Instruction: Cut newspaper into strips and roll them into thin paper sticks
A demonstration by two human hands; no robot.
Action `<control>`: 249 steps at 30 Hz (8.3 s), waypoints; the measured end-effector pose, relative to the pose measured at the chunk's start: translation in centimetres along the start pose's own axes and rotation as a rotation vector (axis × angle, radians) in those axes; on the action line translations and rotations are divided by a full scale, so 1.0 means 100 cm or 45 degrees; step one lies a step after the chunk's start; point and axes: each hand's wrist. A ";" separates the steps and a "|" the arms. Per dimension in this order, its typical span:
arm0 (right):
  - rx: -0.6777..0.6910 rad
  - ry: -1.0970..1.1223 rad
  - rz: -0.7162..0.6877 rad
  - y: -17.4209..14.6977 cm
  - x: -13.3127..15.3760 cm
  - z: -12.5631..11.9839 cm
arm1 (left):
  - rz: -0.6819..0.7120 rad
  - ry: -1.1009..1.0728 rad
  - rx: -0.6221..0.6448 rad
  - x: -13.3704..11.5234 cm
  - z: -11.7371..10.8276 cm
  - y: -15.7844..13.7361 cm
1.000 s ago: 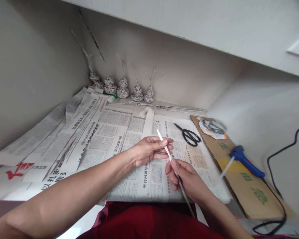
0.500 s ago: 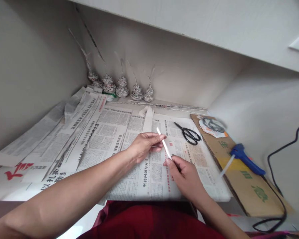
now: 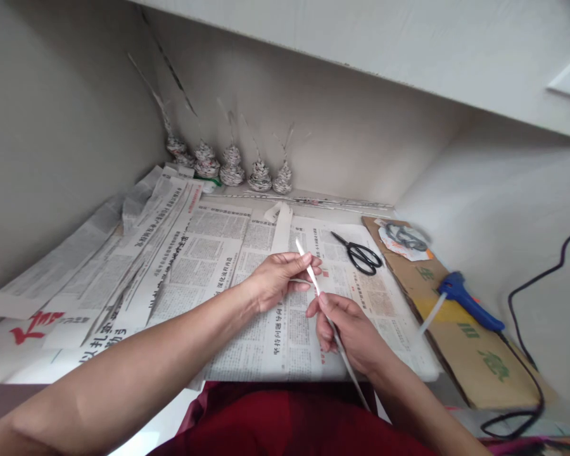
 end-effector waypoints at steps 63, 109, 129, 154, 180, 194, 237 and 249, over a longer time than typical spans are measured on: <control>0.052 -0.326 0.045 -0.013 0.001 -0.013 | 0.207 -0.079 0.015 -0.006 -0.007 0.009; -0.328 -0.869 -0.351 0.005 0.012 -0.011 | 0.052 -0.089 0.102 0.002 0.003 0.003; 0.075 -0.129 0.016 0.010 0.012 -0.008 | 0.004 -0.088 0.138 0.003 -0.002 0.004; 0.139 -0.084 0.058 0.007 0.010 -0.010 | 0.105 -0.085 0.093 0.003 -0.002 0.006; 0.013 -0.271 -0.033 0.013 0.013 -0.005 | 0.087 -0.062 0.124 0.003 -0.003 0.006; 0.036 -0.310 -0.060 0.018 0.016 -0.008 | 0.094 -0.089 0.103 0.001 -0.003 0.006; 0.184 -0.034 -0.039 0.021 0.016 0.000 | 0.125 -0.121 0.135 0.000 -0.005 0.007; 0.275 0.048 -0.013 0.024 0.021 -0.002 | 0.148 -0.176 0.152 -0.001 -0.004 0.007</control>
Point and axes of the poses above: each hand's wrist, its own y-axis towards the middle knuckle, its own z-axis out of the palm, x = y × z, and after that the axes turned 7 degrees about -y, right-handed
